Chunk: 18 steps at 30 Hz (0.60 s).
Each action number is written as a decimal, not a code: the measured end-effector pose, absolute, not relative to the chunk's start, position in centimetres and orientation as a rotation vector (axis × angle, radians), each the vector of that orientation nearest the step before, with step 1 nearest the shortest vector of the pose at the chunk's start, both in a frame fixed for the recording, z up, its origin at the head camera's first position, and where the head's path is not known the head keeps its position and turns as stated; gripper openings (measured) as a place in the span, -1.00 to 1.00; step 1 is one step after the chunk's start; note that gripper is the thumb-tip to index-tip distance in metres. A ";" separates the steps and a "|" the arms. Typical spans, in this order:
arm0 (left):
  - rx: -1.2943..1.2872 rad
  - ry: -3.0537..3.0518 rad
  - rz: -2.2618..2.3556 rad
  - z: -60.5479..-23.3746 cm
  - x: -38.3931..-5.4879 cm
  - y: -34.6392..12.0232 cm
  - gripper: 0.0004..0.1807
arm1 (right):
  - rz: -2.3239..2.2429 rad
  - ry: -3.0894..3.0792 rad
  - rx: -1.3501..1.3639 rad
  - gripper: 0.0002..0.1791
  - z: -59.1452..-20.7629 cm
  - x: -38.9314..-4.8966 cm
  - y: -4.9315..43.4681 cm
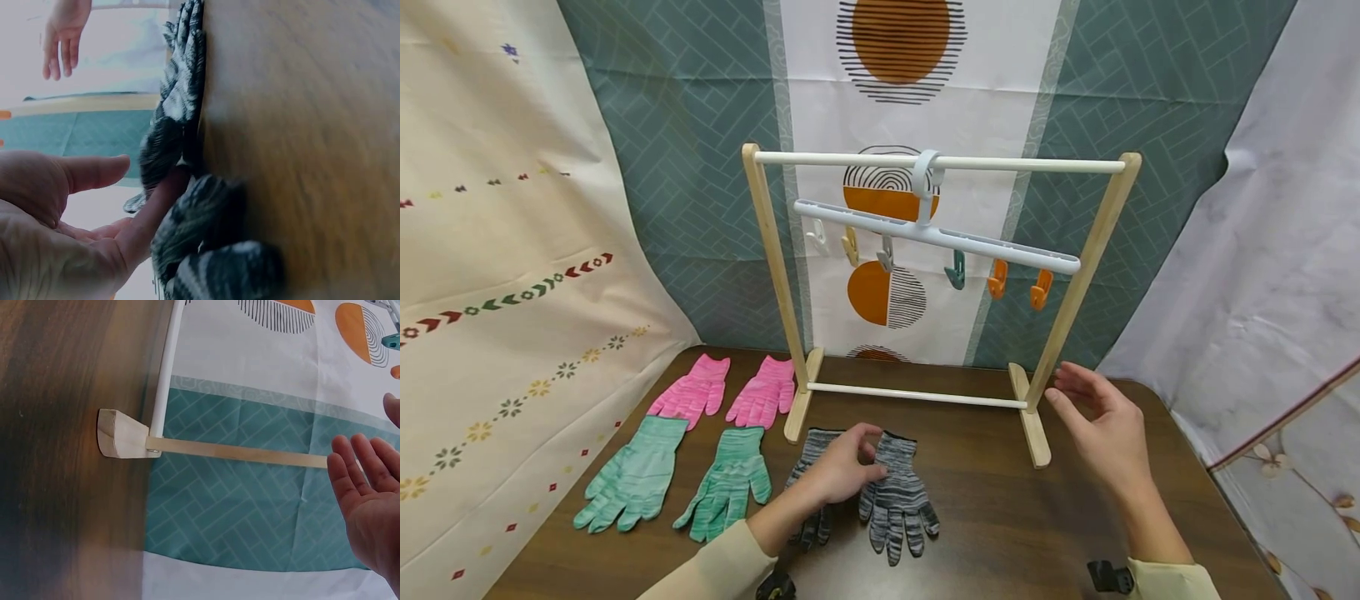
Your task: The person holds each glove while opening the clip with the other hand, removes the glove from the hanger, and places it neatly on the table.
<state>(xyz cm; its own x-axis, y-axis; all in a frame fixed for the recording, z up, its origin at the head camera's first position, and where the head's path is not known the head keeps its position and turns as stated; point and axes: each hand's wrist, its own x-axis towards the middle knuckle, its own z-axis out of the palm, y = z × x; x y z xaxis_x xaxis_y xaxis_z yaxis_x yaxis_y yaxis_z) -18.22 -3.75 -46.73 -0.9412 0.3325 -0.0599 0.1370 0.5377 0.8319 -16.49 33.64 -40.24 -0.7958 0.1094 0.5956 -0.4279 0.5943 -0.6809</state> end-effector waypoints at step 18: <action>0.456 2.653 1.419 -45.1 -18.3 -6.6 -0.32 | 0.984 -2.257 0.240 -0.44 -40.6 -15.9 34.8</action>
